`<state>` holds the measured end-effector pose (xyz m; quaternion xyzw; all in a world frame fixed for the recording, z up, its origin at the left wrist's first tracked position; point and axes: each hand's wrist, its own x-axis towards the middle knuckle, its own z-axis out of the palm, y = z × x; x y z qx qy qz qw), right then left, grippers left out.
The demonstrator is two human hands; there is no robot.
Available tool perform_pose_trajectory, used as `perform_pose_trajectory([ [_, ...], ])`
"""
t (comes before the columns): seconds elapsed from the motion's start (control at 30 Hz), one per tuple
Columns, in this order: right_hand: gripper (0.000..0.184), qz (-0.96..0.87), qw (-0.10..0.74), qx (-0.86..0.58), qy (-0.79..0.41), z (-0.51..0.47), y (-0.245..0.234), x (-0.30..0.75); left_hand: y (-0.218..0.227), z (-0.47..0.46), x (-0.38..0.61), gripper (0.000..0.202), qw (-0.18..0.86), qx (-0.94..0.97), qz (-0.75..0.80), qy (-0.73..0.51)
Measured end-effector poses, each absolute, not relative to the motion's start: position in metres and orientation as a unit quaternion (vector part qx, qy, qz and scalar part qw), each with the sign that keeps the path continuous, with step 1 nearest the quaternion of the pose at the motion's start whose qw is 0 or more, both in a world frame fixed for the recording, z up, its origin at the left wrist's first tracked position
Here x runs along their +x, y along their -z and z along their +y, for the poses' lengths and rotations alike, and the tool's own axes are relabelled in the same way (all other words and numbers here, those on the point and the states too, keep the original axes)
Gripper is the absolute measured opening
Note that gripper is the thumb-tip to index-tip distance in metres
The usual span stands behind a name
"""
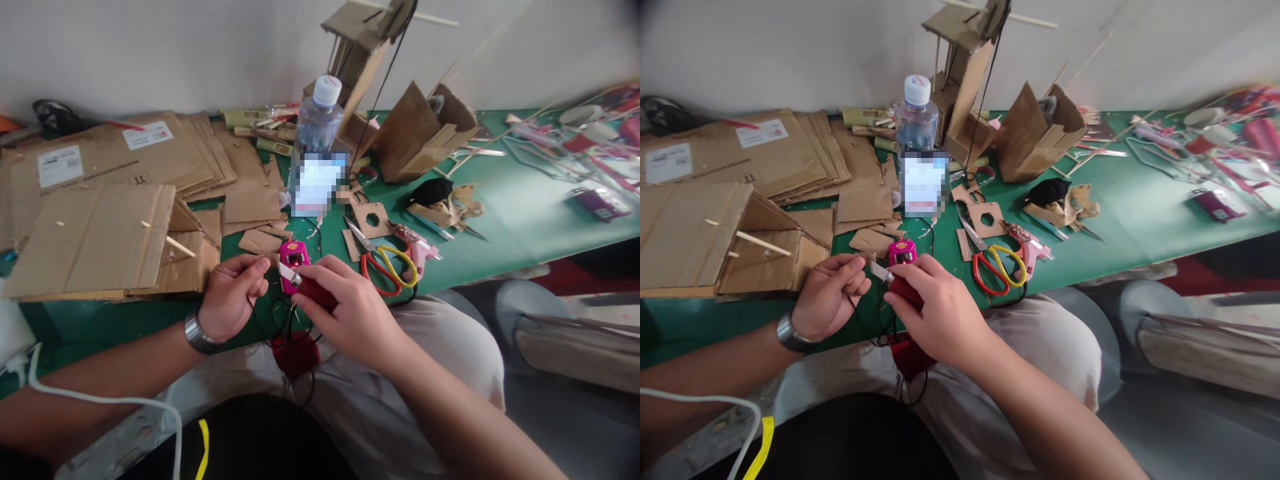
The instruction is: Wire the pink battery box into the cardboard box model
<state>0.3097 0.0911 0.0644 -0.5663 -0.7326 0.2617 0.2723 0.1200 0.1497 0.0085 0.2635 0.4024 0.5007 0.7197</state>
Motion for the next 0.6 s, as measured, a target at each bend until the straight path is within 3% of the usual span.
perform_pose_trajectory([
  [0.4,0.033,-0.742,0.265,-0.590,-0.177,0.089,-0.056,0.309,0.011,0.148,0.113,0.031,0.651,0.361,0.440,-0.502],
  [0.6,0.040,-0.740,0.286,-0.575,-0.199,0.087,-0.061,0.307,0.017,0.148,0.108,0.030,0.616,0.404,0.457,-0.498],
])
